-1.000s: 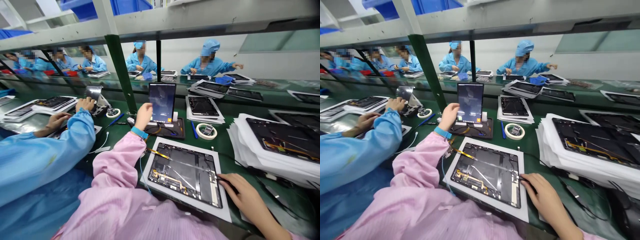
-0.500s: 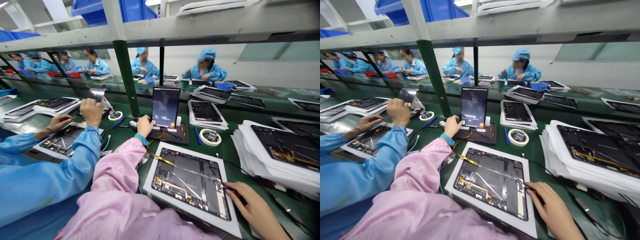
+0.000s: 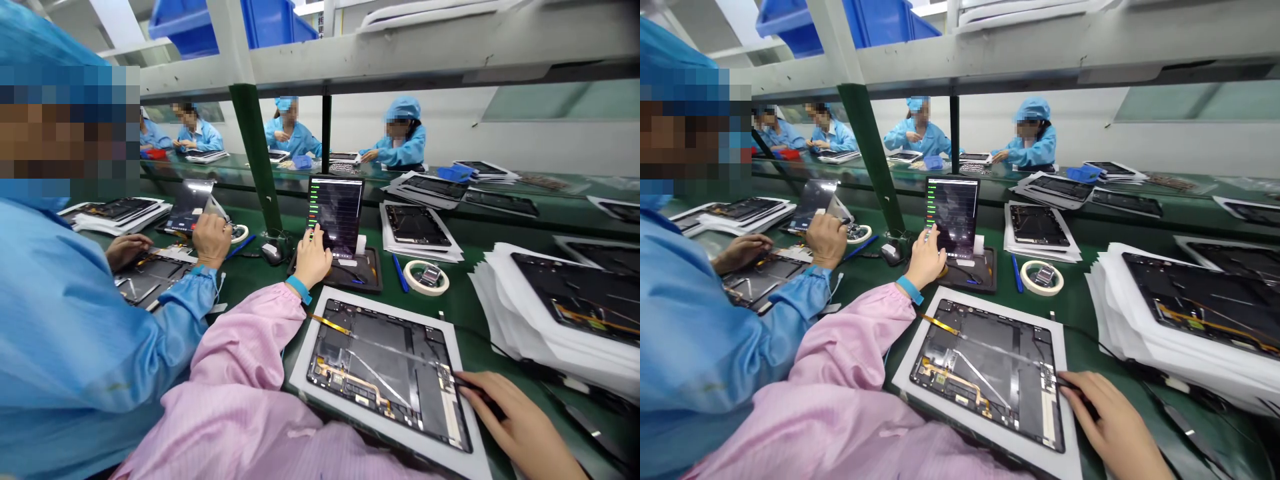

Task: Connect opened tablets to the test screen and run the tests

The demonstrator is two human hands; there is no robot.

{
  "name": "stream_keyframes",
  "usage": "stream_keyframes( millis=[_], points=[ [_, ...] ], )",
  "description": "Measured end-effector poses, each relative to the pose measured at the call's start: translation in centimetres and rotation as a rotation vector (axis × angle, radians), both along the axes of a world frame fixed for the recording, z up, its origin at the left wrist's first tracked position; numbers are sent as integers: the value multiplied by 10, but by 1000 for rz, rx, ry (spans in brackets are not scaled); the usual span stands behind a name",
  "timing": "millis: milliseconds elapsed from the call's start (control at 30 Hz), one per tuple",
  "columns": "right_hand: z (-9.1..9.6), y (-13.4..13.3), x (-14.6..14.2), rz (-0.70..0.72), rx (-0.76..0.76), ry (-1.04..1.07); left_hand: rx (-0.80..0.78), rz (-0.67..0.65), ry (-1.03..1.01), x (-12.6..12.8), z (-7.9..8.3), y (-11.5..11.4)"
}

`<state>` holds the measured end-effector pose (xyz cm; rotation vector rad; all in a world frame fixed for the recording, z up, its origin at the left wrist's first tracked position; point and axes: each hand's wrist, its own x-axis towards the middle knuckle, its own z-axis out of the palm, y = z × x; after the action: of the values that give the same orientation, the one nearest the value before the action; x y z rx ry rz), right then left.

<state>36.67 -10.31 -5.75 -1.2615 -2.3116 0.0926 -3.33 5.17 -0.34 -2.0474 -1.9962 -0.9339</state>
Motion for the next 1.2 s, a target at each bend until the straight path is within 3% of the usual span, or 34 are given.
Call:
stream_keyframes(
  millis=[300,567,833,1200],
  points=[
    [0,0,1,14,10,-13,17,-41,25,3,2,-6],
    [2,-1,-2,3,8,-5,37,-18,19,-2,-3,7],
    [-1,-1,0,-2,-11,-7,22,-57,34,4,2,-3],
    [4,-4,-5,3,-7,8,67,-66,84,20,15,24]
  ],
)
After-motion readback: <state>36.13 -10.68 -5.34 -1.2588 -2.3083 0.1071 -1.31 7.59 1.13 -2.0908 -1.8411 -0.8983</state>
